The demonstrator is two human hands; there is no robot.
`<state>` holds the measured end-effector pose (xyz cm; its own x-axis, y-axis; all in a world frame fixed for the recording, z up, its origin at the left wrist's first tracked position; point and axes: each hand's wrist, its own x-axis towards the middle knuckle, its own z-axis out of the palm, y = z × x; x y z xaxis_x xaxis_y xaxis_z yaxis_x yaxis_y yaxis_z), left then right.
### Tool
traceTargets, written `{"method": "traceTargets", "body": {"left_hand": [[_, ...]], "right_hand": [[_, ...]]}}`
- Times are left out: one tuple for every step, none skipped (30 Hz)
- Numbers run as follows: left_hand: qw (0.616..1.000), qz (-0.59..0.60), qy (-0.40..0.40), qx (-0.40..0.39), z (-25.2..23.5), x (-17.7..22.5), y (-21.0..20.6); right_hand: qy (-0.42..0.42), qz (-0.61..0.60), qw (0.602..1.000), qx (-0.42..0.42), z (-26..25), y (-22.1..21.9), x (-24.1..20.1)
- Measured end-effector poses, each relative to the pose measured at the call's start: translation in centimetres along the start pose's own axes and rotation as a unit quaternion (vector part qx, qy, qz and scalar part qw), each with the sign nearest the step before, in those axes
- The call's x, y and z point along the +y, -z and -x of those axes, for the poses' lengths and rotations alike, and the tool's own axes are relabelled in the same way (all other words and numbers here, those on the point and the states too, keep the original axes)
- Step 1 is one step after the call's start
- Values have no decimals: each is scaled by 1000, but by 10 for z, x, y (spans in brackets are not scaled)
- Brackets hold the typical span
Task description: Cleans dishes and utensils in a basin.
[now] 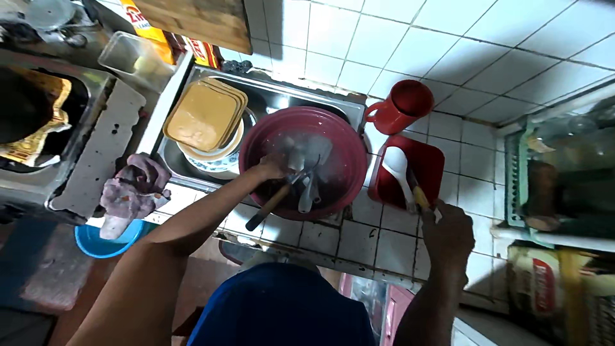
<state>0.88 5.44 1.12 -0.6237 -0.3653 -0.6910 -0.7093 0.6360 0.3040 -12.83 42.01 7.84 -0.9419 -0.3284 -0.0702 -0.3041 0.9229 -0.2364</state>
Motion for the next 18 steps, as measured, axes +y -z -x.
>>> {"method": "traceTargets", "body": {"left_hand": [[1000, -27, 0, 8, 5, 2, 1], [999, -43, 5, 27, 11, 6, 0], [998, -41, 8, 54, 18, 10, 0], [997, -30, 5, 75, 24, 13, -2], [996, -11, -14, 88, 28, 13, -4], [995, 18, -40, 87, 30, 12, -8], [994, 53, -65, 72, 31, 10, -12], [992, 84, -84, 46, 32, 8, -15], [989, 112, -97, 22, 32, 7, -19], [985, 142, -100, 5, 31, 7, -21], [981, 170, -96, -5, 31, 8, -23], [976, 195, -96, -7, 32, 7, -24], [973, 211, -99, -2, 33, 6, -24], [973, 205, -106, 8, 34, 4, -23], [978, 168, -122, 13, 33, -1, -20], [984, 115, -137, 7, 31, -8, -18], [987, 68, -143, -6, 31, -15, -16], [987, 28, -154, -23, 31, -21, -15]], "right_hand": [[21, -14, 999, 28, 0, -3, -1], [42, -37, 997, 55, 2, -3, -5], [58, -66, 993, 74, 3, -3, -13], [76, -96, 989, 80, 6, -2, -24], [105, -122, 984, 75, 7, -4, -36], [147, -150, 976, 63, 8, -10, -48], [189, -178, 965, 38, 7, -17, -62], [223, -199, 954, 12, 5, -26, -78], [240, -216, 946, -21, 2, -35, -95], [245, -219, 942, -66, -2, -42, -113], [249, -218, 937, -111, -7, -49, -129], [254, -215, 932, -144, -14, -57, -141], [255, -206, 928, -176, -22, -66, -154], [256, -187, 926, -206, -34, -76, -167], [263, -154, 924, -230, -47, -88, -178], [272, -113, 921, -255, -56, -97, -185], [283, -72, 915, -277, -62, -102, -188], [297, -41, 909, -290, -65, -105, -190]]}}
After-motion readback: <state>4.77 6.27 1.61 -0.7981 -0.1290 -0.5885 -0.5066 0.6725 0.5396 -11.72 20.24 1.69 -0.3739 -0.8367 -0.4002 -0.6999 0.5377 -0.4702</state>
